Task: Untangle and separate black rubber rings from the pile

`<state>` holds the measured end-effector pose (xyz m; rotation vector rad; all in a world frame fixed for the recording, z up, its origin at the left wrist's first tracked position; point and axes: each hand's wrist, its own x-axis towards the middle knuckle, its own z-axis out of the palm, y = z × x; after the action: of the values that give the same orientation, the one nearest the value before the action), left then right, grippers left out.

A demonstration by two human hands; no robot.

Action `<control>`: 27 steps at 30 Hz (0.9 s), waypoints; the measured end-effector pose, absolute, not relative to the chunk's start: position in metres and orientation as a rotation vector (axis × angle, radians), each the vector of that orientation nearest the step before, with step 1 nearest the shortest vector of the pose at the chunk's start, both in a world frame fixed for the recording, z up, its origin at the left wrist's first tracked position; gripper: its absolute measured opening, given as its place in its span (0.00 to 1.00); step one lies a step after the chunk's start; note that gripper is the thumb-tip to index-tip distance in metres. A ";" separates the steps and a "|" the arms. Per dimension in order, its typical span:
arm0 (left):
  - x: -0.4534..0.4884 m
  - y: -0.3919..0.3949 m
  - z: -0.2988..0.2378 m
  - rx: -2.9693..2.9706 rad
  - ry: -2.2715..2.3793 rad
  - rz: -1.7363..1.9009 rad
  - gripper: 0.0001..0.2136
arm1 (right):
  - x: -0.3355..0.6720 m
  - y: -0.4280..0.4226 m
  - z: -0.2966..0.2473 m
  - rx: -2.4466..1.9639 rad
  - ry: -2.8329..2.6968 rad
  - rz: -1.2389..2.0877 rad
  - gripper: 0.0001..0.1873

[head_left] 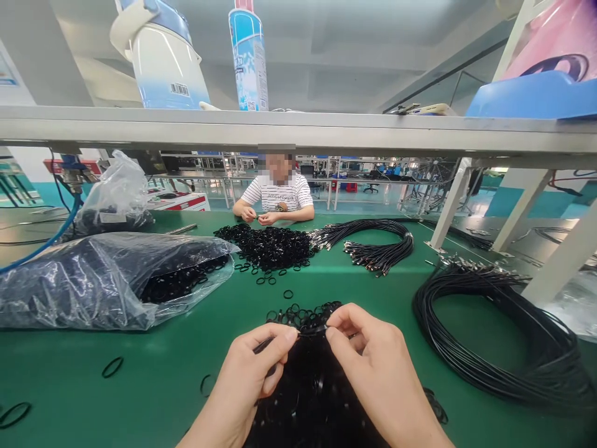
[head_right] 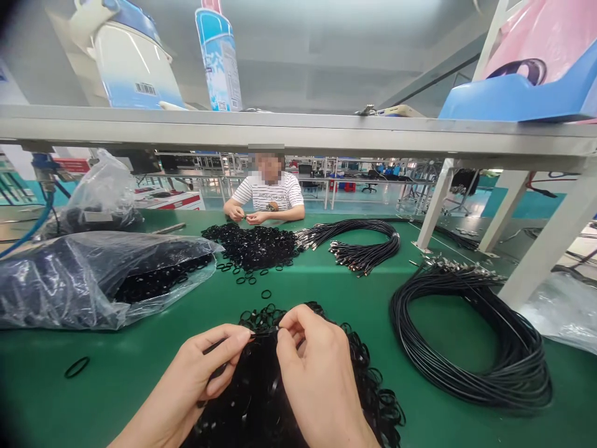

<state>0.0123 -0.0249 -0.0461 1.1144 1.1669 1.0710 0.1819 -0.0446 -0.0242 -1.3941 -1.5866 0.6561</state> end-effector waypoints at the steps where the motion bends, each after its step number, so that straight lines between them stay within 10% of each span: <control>1: 0.013 -0.026 -0.046 1.116 1.178 1.068 0.15 | 0.181 -0.045 -0.024 -1.393 -1.588 0.642 0.08; 27: 0.013 -0.027 -0.040 1.126 1.018 0.831 0.24 | 0.182 -0.047 -0.014 -1.364 -1.904 0.373 0.14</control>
<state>0.0125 -0.0269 -0.0395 1.1255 1.0181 0.8310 0.1818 -0.0467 -0.0135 -1.3643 -1.9038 0.3735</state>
